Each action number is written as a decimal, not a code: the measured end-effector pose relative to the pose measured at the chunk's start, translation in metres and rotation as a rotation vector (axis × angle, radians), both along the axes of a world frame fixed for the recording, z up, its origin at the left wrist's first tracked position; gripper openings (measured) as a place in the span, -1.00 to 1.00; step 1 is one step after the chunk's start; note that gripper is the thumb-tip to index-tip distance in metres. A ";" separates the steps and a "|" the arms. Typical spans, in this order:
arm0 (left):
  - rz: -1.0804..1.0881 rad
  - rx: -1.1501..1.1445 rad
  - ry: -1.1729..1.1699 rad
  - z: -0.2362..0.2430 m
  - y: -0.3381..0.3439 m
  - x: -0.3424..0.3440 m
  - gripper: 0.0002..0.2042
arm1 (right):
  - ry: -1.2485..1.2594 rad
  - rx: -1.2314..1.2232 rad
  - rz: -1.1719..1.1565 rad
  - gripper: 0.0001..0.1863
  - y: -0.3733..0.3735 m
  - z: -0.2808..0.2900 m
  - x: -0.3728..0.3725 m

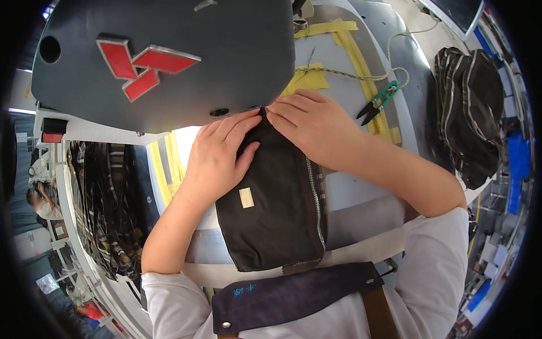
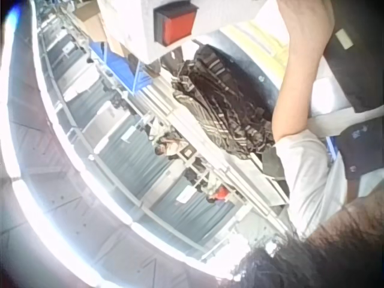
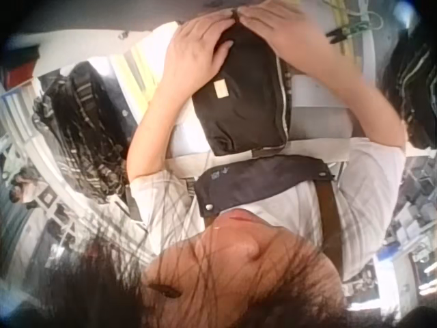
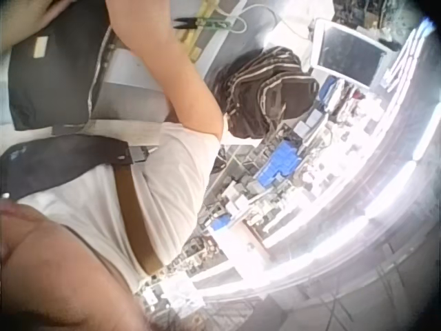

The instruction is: The person operates an industrial sewing machine to stitch a zipper onto a dark fabric bag. They repeatedly guide the bag under the needle, align the zipper, and sew short segments, pausing to adjust the fabric and inspect the stitching between passes.

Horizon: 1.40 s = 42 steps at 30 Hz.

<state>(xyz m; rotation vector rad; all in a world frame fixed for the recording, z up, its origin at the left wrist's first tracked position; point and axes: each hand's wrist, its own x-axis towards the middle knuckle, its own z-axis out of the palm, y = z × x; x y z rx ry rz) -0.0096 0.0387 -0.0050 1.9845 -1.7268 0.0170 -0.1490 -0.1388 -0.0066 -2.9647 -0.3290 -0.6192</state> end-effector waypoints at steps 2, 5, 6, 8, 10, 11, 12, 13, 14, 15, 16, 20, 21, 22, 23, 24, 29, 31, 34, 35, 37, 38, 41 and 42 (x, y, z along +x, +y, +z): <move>-0.008 0.010 -0.010 0.001 0.001 0.001 -0.64 | -0.006 0.005 -0.006 -0.63 0.001 0.000 0.000; -0.011 0.013 -0.030 0.002 0.001 0.002 -0.65 | -0.005 -0.002 -0.004 -0.63 0.001 0.000 0.000; -0.012 0.012 -0.036 0.003 0.000 0.002 -0.65 | 0.000 -0.004 -0.004 -0.63 0.000 0.000 0.000; -0.011 0.017 -0.037 0.004 0.000 0.002 -0.66 | -0.001 -0.011 -0.003 -0.64 0.000 0.000 0.000; -0.008 0.023 -0.029 0.005 -0.001 0.002 -0.66 | -0.013 -0.026 -0.003 -0.64 0.000 0.000 0.000; -0.009 0.023 -0.024 0.005 -0.001 0.001 -0.66 | -0.009 -0.023 -0.005 -0.64 0.000 0.000 0.000; -0.010 0.023 -0.019 0.005 0.000 0.001 -0.66 | -0.005 -0.021 -0.006 -0.64 0.000 0.000 0.000; -0.012 0.023 -0.015 0.005 -0.001 0.001 -0.67 | -0.001 -0.019 -0.007 -0.64 0.000 0.000 0.000; -0.017 0.020 -0.009 0.005 -0.001 0.002 -0.67 | 0.000 -0.024 -0.007 -0.64 0.000 0.000 0.000; -0.023 0.017 -0.004 0.005 -0.001 0.002 -0.67 | 0.001 -0.029 -0.007 -0.64 0.000 -0.001 0.000; -0.027 0.016 0.001 0.006 -0.001 0.003 -0.67 | 0.001 -0.032 -0.005 -0.64 0.000 -0.001 0.000; -0.042 0.026 -0.003 0.007 -0.001 0.005 -0.66 | -0.002 -0.041 0.002 -0.64 -0.001 -0.001 0.000; -0.041 0.029 -0.008 0.007 -0.001 0.005 -0.66 | 0.000 -0.039 0.003 -0.63 -0.001 -0.001 0.000; -0.041 0.031 -0.012 0.007 -0.001 0.005 -0.66 | 0.004 -0.038 0.004 -0.63 -0.001 -0.001 0.000; -0.038 0.038 -0.001 0.007 -0.002 0.005 -0.66 | 0.015 -0.052 0.002 -0.63 -0.002 0.000 0.001; -0.035 0.046 0.011 0.006 -0.002 0.007 -0.66 | 0.026 -0.067 0.001 -0.63 -0.002 0.001 0.002; -0.032 0.055 0.015 0.002 -0.003 0.010 -0.66 | 0.026 -0.094 0.007 -0.63 -0.005 0.001 0.003; -0.045 0.047 -0.004 0.005 -0.002 0.008 -0.66 | 0.029 -0.088 0.019 -0.63 -0.004 0.004 0.001; -0.044 0.032 -0.048 0.007 0.000 0.005 -0.66 | 0.003 -0.118 0.039 -0.63 -0.003 0.001 -0.001; -0.044 0.029 -0.035 0.006 0.000 0.006 -0.66 | 0.000 -0.112 0.037 -0.63 -0.003 0.001 0.000; -0.044 0.022 -0.008 0.004 -0.002 0.008 -0.67 | -0.005 -0.103 0.033 -0.63 -0.005 0.001 0.003; -0.037 0.019 -0.028 0.004 -0.003 0.010 -0.67 | -0.009 -0.103 0.026 -0.64 -0.006 0.001 0.004; -0.007 0.028 -0.061 0.004 -0.007 0.013 -0.68 | -0.019 -0.101 0.004 -0.65 -0.010 0.000 0.009; 0.010 0.045 -0.053 0.002 -0.008 0.014 -0.69 | -0.017 -0.097 -0.003 -0.66 -0.012 0.000 0.011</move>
